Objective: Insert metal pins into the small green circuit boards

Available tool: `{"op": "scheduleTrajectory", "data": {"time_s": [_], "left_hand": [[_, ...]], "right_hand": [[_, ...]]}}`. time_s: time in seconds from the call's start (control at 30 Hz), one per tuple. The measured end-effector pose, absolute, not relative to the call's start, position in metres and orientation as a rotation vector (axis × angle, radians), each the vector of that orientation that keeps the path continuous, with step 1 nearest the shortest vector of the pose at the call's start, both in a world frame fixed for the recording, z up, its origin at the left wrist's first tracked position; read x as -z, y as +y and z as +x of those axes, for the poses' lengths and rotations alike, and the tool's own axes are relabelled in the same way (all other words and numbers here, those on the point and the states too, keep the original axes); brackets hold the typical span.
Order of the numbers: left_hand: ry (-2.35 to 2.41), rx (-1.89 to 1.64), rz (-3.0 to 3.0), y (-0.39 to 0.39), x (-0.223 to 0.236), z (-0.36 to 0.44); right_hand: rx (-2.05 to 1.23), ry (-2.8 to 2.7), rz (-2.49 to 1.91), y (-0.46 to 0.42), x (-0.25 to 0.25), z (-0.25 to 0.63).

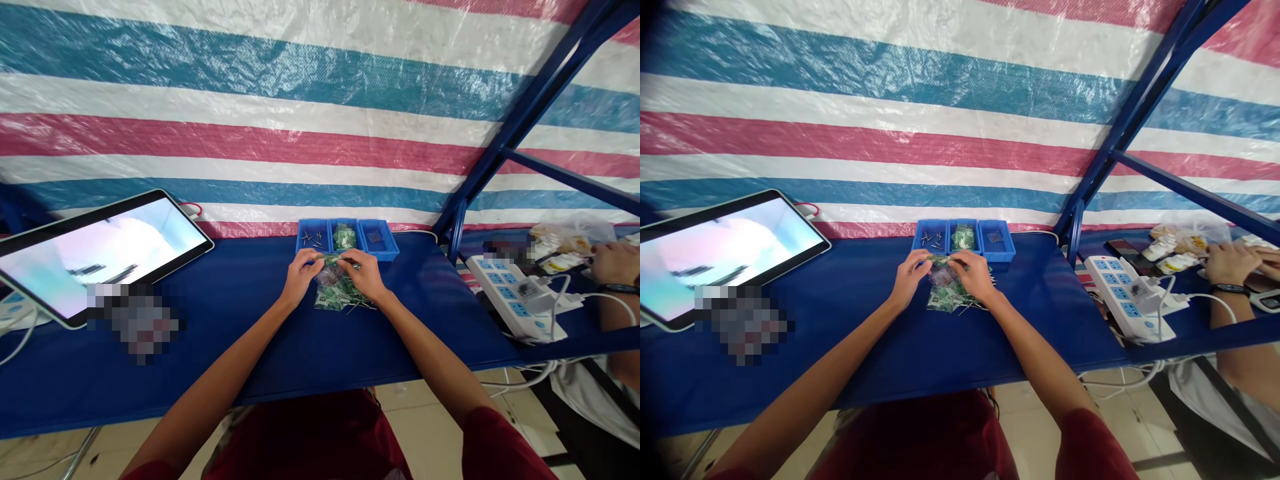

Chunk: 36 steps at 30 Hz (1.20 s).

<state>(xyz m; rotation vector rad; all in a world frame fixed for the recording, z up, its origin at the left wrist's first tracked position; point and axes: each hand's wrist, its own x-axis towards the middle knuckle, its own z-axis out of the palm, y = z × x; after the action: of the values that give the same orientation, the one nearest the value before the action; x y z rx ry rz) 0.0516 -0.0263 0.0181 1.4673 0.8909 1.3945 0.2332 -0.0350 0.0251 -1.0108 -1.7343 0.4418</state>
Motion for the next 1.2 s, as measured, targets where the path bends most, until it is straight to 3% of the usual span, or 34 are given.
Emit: {"op": "scheduleTrajectory", "data": {"time_s": [0.17,0.47,0.83,1.2], "left_hand": [[0.879,-1.261,1.408,-0.0277,-0.0178,0.0519],[0.769,-1.204,1.228,-0.0276,-0.0222,0.0535],[0.872,-1.179,1.369,-0.0296,-0.0224,0.0511],[0.875,-1.173,1.254,-0.0287,-0.0249,0.0513]], "right_hand": [[-0.706,-1.677,-1.040,-0.0392,-0.0281,0.2351],[-0.333,-1.877,-0.908,-0.0372,-0.0304,0.2353],[-0.672,-1.729,-1.051,-0.0406,-0.0301,0.2329],[-0.425,-1.919,-0.940,-0.0372,-0.0278,0.2325]]}}
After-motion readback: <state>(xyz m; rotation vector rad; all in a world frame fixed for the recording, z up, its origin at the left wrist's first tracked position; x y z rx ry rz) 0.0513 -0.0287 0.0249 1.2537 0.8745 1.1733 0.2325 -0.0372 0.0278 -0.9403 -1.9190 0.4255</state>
